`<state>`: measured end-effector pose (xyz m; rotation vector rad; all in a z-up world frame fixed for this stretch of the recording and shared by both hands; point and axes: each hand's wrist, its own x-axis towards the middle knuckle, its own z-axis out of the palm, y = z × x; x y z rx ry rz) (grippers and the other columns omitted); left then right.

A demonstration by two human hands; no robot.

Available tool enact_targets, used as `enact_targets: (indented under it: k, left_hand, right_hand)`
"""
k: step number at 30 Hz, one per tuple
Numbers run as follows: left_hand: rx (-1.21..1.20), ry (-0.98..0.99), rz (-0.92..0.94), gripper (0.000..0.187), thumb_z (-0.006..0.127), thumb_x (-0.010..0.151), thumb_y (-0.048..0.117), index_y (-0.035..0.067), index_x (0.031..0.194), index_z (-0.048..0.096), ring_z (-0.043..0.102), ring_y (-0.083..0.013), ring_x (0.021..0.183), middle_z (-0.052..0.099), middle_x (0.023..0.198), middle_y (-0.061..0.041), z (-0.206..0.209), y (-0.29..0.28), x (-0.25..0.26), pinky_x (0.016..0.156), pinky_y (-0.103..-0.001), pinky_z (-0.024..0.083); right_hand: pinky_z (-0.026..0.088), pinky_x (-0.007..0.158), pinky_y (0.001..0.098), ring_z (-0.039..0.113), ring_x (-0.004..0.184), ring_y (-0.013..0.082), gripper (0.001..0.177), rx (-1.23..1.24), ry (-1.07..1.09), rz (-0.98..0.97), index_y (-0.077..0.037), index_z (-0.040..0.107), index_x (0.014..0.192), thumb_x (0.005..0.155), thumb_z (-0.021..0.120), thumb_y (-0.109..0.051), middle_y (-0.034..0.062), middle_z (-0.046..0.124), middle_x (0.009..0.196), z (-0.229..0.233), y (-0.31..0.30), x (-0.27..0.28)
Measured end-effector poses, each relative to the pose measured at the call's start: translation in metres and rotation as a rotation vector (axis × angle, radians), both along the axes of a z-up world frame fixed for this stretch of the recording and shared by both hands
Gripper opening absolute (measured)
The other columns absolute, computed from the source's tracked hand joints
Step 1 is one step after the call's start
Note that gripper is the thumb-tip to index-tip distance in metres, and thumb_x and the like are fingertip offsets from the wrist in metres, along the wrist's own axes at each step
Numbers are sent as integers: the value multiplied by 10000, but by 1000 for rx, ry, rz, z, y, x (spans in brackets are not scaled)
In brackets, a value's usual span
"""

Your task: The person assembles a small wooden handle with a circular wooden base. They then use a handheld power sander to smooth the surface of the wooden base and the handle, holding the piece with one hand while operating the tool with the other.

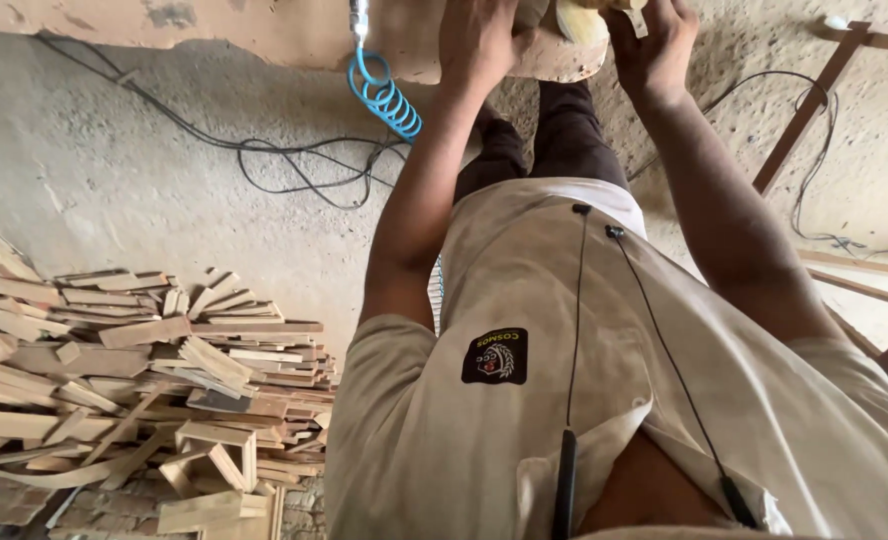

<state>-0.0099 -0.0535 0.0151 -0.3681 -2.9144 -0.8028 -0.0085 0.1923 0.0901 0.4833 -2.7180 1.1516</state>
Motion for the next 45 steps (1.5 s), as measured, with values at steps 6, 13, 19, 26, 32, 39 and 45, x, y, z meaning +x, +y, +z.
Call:
enact_targets:
  k: [6,13,19,26,32,39,45]
  left_hand:
    - [718,14,-46,646,941,821,460,116,1275,636,691,-264,1132,705,1194,-101,138,10,-4,1001,-390,570]
    - [328,268,-190,647,933,806,487,224,1327,654,592,-261,1175,586,1255,-70,120,53,-19,1036,-419,535]
    - [287,185,-216,639,940,776,413,231,1323,666,577,-291,1204,571,1283,-77,155,44,-21,1043,-425,539]
    - [529,-146,161,636,899,735,490,183,1229,644,639,-253,1203,628,1327,-6,89,-1,-18,1016,-423,544]
    - [71,-65,153,583,817,848,521,98,1216,656,495,-408,1357,564,1479,-186,-4,-37,13,1153,-565,404]
    - [72,45,197,615,876,742,499,67,1120,655,458,-402,1399,525,1518,-187,37,-22,14,1060,-594,396]
    - [60,57,-112,842,836,717,528,157,1446,637,528,-351,1371,578,1474,-130,47,38,4,1104,-521,438]
  right_hand:
    - [594,891,412,740,1081,345,242,-92,-25,-33,10,658,1207,982,749,22,176,722,1175,-12,4,7]
    - [618,913,393,763,1036,319,252,-292,-178,-7,-16,719,1185,966,782,-122,153,753,1130,-34,12,3]
    - [603,931,427,733,1082,355,324,-178,-6,41,-10,714,1178,892,812,-125,178,722,1188,-33,11,2]
    - [593,863,418,731,1040,325,165,-86,-79,17,-34,715,1161,1025,801,-69,126,720,1161,7,-5,1]
    - [582,812,400,710,989,308,155,-75,-85,23,-46,711,1186,1050,780,-74,161,693,1129,0,-2,-5]
    - [557,765,444,685,921,386,196,-24,-28,-63,-72,718,1120,949,767,-154,165,688,1055,4,-15,-5]
    - [557,763,460,677,901,394,187,-87,-27,-83,-64,700,1080,929,741,-168,149,682,1024,0,-15,-2]
